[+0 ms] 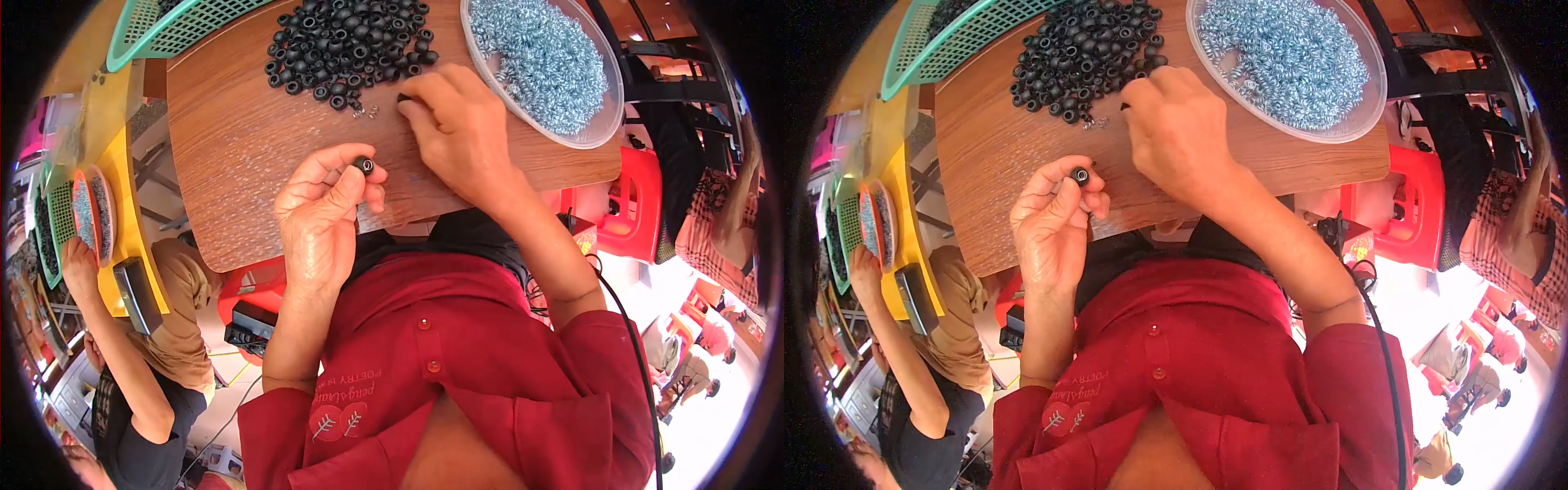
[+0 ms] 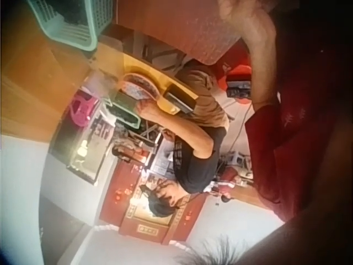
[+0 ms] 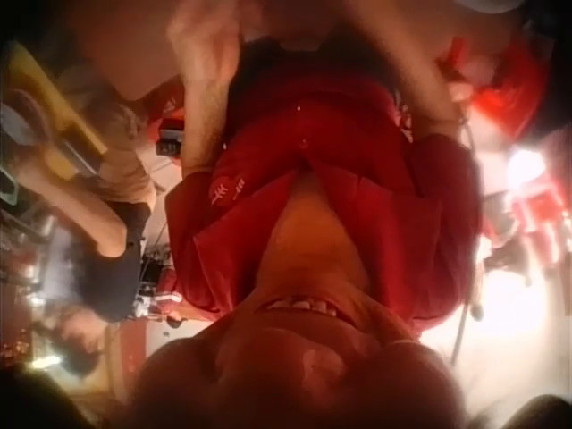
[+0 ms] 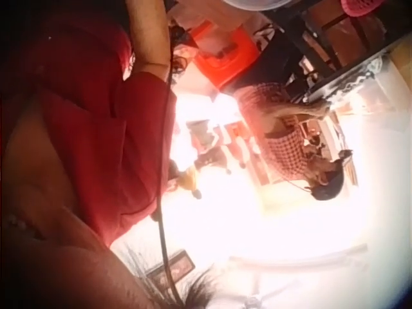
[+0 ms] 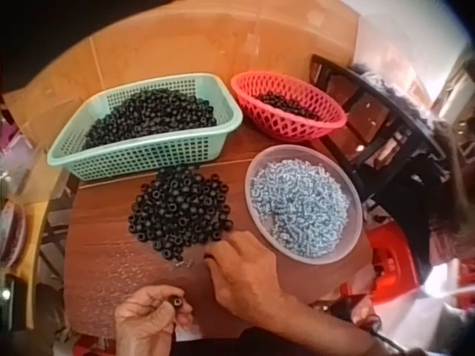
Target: The person assembles cord locks by inserting small metal springs into plastic beads by hand.
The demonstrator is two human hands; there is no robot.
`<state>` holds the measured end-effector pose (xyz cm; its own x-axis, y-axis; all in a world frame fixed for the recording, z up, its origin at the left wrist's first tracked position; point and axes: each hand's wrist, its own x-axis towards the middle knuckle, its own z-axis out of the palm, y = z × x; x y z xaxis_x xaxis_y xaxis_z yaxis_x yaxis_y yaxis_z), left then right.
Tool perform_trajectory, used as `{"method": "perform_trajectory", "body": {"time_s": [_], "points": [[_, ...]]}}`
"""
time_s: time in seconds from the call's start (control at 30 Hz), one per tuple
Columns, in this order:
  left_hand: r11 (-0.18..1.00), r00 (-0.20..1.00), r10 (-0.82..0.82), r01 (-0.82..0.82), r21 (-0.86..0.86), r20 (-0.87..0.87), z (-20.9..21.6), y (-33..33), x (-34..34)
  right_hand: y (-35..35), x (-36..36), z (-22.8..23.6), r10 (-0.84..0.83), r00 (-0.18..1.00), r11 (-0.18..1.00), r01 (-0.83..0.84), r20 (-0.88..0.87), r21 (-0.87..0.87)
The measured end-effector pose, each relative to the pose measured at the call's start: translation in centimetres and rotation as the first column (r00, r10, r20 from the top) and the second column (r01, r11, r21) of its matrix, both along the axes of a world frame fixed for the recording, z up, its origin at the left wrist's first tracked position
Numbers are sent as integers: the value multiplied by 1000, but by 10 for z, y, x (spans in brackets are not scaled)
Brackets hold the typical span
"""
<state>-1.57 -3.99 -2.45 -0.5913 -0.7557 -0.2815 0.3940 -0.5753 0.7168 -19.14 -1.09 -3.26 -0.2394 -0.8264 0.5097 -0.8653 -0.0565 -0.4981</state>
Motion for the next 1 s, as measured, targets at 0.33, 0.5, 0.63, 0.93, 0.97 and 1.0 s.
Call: {"method": "perform_trajectory", "body": {"time_s": [0.33,0.5,0.63,0.93,0.97,1.0], "points": [[997,997,70,-69,-14,24,3,19,-24,51,25,35,55,450,988,-153,891,16],[994,994,105,-105,1,-11,8,32,-39,60,20,18,140,846,985,-66,515,-158],[993,993,118,-117,28,-4,14,39,-45,67,17,22,109,927,975,-29,358,-222],[995,992,96,-93,37,-87,30,49,-44,75,14,36,136,968,964,-80,210,-253],[994,989,104,-99,52,-104,29,48,-43,75,14,36,141,976,961,-94,168,-261],[992,986,113,-105,67,-122,29,48,-42,75,15,35,142,976,960,-95,165,-264]]}}
